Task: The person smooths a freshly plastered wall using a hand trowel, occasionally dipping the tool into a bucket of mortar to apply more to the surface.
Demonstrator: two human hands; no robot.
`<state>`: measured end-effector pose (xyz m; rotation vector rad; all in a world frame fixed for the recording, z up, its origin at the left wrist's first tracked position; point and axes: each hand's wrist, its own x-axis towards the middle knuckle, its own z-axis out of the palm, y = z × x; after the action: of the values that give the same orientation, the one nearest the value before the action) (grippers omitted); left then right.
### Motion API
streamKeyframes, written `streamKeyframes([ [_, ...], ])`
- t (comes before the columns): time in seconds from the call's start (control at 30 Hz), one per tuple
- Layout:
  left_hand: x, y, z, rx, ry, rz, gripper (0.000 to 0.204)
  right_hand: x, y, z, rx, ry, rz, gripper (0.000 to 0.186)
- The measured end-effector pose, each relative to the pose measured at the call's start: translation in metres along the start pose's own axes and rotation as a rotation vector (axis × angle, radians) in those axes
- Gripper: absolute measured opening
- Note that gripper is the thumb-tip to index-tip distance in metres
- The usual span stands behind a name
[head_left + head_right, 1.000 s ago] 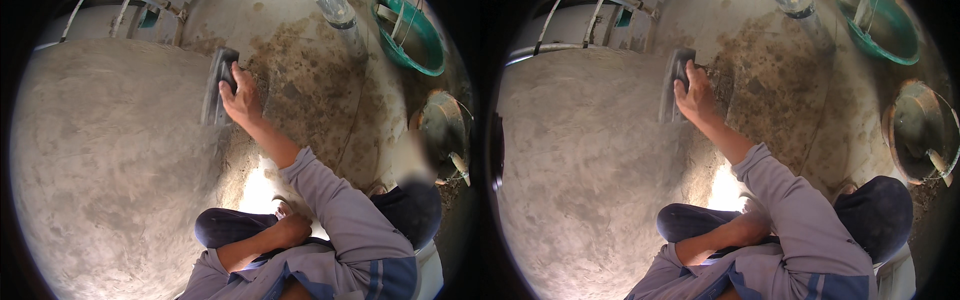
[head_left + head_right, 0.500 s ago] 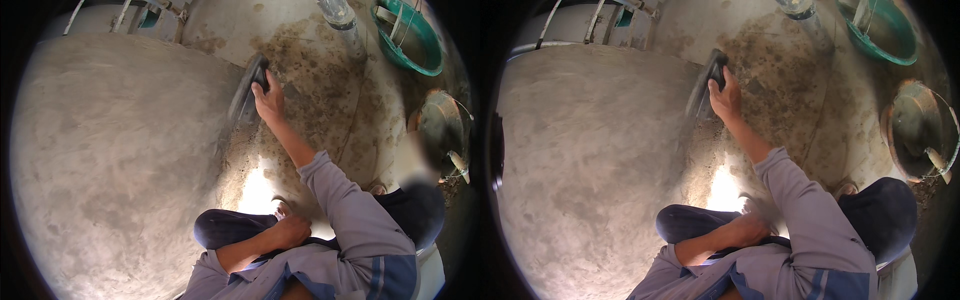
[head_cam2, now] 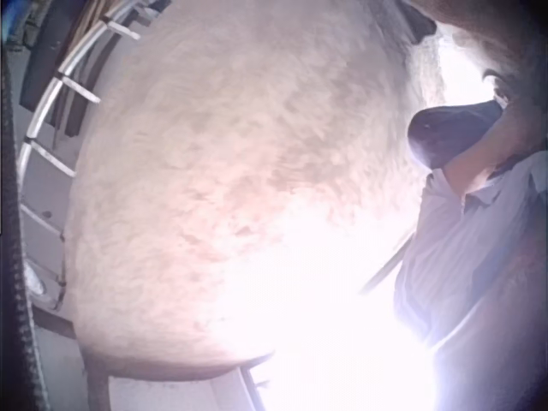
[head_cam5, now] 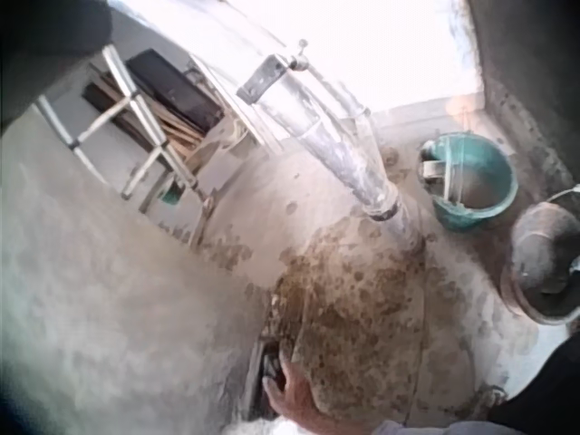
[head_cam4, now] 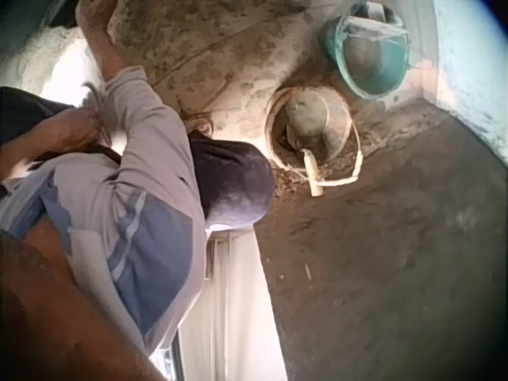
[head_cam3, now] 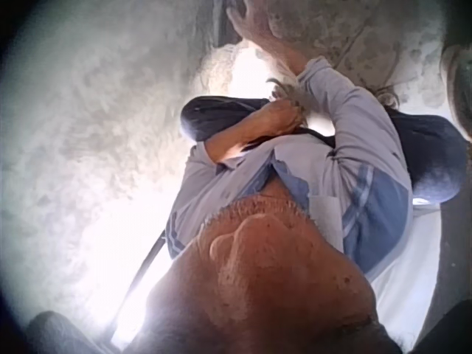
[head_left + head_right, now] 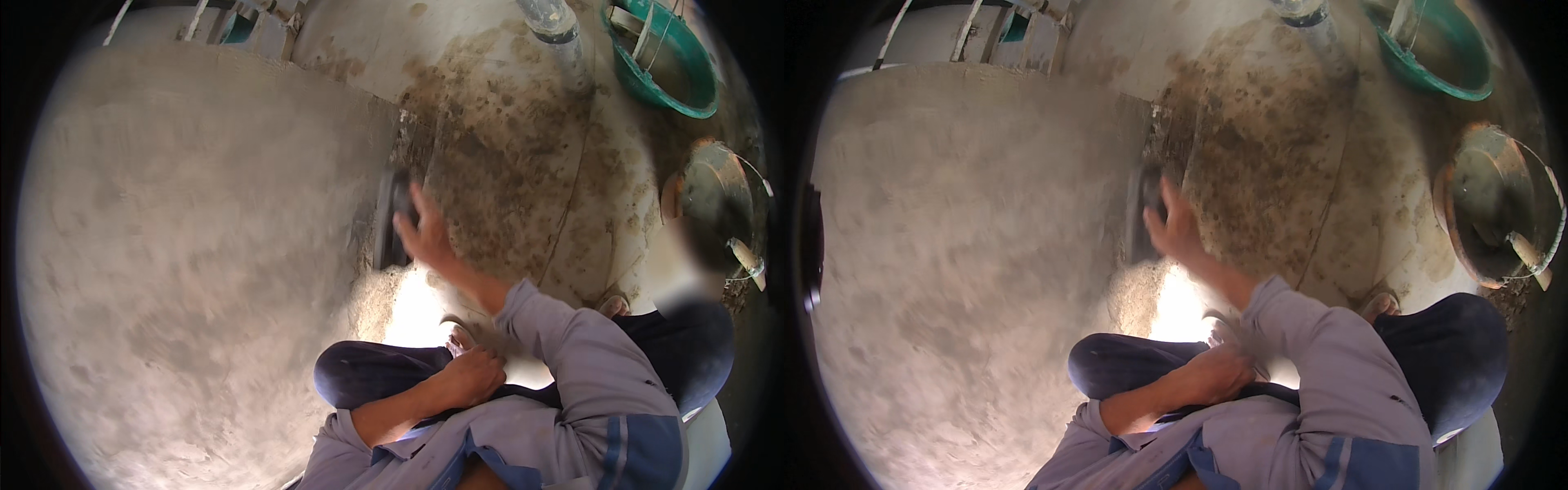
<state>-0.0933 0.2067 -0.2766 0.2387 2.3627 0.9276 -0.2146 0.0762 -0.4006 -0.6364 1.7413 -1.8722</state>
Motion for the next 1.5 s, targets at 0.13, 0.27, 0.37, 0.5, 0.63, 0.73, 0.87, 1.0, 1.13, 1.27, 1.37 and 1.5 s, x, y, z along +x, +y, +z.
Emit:
streamKeyframes([
  [0.13, 0.003, 0.0, 0.007, -0.105, -0.005, -0.003, 0.017, 0.091, 0.011, -0.018, 0.175, 0.169, 0.269, 0.07],
  [0.27, 0.021, 0.017, -0.037, 0.186, -0.438, -0.173, 0.017, 0.131, -0.019, -0.023, 0.332, 0.126, 0.33, 0.065],
  [0.37, 0.019, 0.015, -0.032, 0.211, -0.358, -0.098, 0.018, 0.14, -0.049, -0.017, 0.343, 0.139, 0.217, 0.062],
  [0.5, 0.015, 0.003, 0.0, 0.039, -0.429, -0.135, 0.02, 0.117, -0.147, 0.01, 0.243, 0.12, -0.073, 0.057],
  [0.63, 0.017, 0.004, -0.01, 0.038, -0.427, -0.125, 0.021, 0.071, -0.203, 0.014, 0.421, 0.078, -0.577, 0.057],
  [0.73, 0.014, 0.007, -0.012, 0.094, -0.315, -0.081, 0.018, 0.087, -0.16, 0.014, 0.524, 0.246, -0.384, 0.064],
  [0.87, 0.01, 0.005, -0.001, 0.095, -0.234, -0.058, 0.018, 0.123, -0.146, -0.041, 0.149, 0.334, -0.299, 0.051],
  [1.0, 0.003, -0.004, 0.007, 0.095, -0.182, -0.036, 0.017, 0.137, -0.162, -0.037, -0.008, 0.223, -0.427, 0.049],
  [1.13, 0.005, -0.001, 0.004, 0.105, -0.167, -0.018, 0.018, 0.165, -0.165, -0.03, -0.06, 0.309, -0.55, 0.043],
  [1.27, 0.008, 0.0, 0.01, 0.129, -0.232, -0.041, 0.018, 0.158, -0.171, -0.018, -0.112, 0.273, -0.502, 0.049],
  [1.37, 0.006, 0.002, 0.007, 0.149, -0.243, -0.054, 0.018, 0.118, -0.167, -0.012, -0.186, 0.114, -0.625, 0.048],
  [1.5, 0.003, 0.003, 0.004, 0.127, -0.154, -0.03, 0.02, 0.063, -0.14, 0.008, -0.059, -0.033, -0.772, 0.042],
])
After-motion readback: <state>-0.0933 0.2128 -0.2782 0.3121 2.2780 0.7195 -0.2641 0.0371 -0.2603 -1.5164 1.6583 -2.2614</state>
